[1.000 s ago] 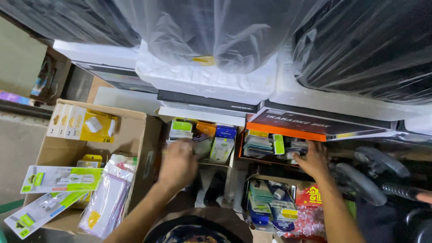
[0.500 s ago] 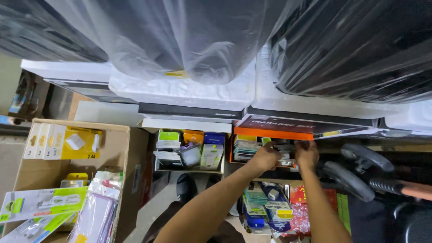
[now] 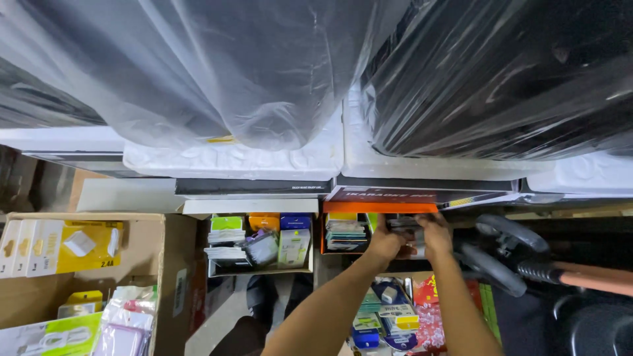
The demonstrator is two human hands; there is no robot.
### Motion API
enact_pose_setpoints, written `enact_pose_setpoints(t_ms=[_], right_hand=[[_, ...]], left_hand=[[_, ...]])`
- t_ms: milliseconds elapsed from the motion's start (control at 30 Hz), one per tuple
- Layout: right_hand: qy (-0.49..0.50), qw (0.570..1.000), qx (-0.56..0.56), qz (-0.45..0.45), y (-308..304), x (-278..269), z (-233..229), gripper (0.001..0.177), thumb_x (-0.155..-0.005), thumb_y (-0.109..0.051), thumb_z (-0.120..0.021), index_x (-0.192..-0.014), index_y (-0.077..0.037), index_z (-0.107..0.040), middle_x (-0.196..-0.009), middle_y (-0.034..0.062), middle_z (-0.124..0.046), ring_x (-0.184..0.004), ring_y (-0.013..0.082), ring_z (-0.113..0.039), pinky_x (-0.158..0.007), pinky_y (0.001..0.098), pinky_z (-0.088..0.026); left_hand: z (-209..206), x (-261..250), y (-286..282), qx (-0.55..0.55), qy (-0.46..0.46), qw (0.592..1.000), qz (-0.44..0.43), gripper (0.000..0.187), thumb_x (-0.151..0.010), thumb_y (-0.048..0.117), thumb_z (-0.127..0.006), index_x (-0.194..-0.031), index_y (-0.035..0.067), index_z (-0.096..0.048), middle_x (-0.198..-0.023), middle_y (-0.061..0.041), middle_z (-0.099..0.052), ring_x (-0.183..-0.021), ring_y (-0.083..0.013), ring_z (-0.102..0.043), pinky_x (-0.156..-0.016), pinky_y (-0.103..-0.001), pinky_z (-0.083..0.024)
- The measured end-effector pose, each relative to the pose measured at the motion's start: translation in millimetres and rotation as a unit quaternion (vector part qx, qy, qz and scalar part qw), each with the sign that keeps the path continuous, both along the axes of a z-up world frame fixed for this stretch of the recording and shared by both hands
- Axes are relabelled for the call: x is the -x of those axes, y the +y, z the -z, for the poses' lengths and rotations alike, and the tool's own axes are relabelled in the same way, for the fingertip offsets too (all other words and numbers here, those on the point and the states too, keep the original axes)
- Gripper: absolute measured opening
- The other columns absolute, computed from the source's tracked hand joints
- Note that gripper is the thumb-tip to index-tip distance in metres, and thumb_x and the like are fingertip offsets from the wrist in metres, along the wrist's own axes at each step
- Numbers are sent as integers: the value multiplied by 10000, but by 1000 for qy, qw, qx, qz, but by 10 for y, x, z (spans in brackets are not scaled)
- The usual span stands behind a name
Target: Organize various electronic accessories and retail items into boxes and shelves.
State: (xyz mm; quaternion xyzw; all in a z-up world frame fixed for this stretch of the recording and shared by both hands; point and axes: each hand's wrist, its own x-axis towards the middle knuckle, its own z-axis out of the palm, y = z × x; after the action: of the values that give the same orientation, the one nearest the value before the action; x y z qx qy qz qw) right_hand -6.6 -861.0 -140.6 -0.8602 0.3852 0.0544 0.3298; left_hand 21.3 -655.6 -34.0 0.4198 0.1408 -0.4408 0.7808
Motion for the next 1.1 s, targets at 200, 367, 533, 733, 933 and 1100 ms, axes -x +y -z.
enact_pose_setpoints(t_ms=[200, 367, 533, 733, 933, 1100], right_hand=[[-278, 843, -378, 262, 64, 58, 13, 270, -830, 75, -687, -1063, -61, -678, -1002, 27, -717, -945, 181, -672, -862, 338, -547], [-287, 855, -352, 250, 94, 40, -42, 221, -822, 56, -714, -1003, -69, -717, -990, 35, -743, -928, 174, -689, -860, 311, -538], [-265, 903, -284, 182, 116, 80, 25, 154, -836, -16, -760, -987, -43, -761, -972, 49, -774, -904, 157, -706, -855, 289, -531], [-315, 921, -164, 157, 101, 111, 299, 252, -830, -54, -787, -1075, -36, -731, -962, 43, -756, -869, 141, -697, -812, 284, -555], [-199, 963, -90, 160, 383, 91, -335, 405, -816, -71, -810, -1205, -31, -704, -1012, 84, -759, -907, 182, -706, -822, 318, -547], [-151, 982, 10, 111, 347, 107, -303, 460, -785, -136, -770, -1226, -34, -688, -1041, 170, -769, -963, 277, -739, -873, 375, -554]], left_hand=[[50, 21, 6, -190, -206, 955, 96, 1161, -692, -29, -716, -1536, 211, 44, -1149, -193, -690, -919, -327, -741, -689, -437, -626], [106, -21, -32, -384, -329, 809, 301, 1305, -793, 232, -773, -1542, -107, 241, -1191, -357, -659, -1121, -413, -686, -966, -403, -545], [12, -108, -121, -371, -266, 857, 237, 1258, -712, 225, -773, -1551, -47, 124, -1209, -304, -656, -1165, -396, -647, -1000, -399, -522], [35, -138, -57, -391, -297, 843, 220, 965, -821, 244, -638, -1591, -11, -116, -1187, -323, -668, -1154, -418, -662, -992, -451, -526], [-477, -154, 195, -405, -313, 815, 271, 777, -850, 354, -676, -1503, 93, -346, -1181, -298, -677, -1141, -434, -652, -984, -478, -523], [-612, -271, 184, -426, -386, 726, 377, 559, -857, 395, -624, -1324, 93, -572, -1155, -242, -701, -1093, -399, -695, -951, -475, -554]])
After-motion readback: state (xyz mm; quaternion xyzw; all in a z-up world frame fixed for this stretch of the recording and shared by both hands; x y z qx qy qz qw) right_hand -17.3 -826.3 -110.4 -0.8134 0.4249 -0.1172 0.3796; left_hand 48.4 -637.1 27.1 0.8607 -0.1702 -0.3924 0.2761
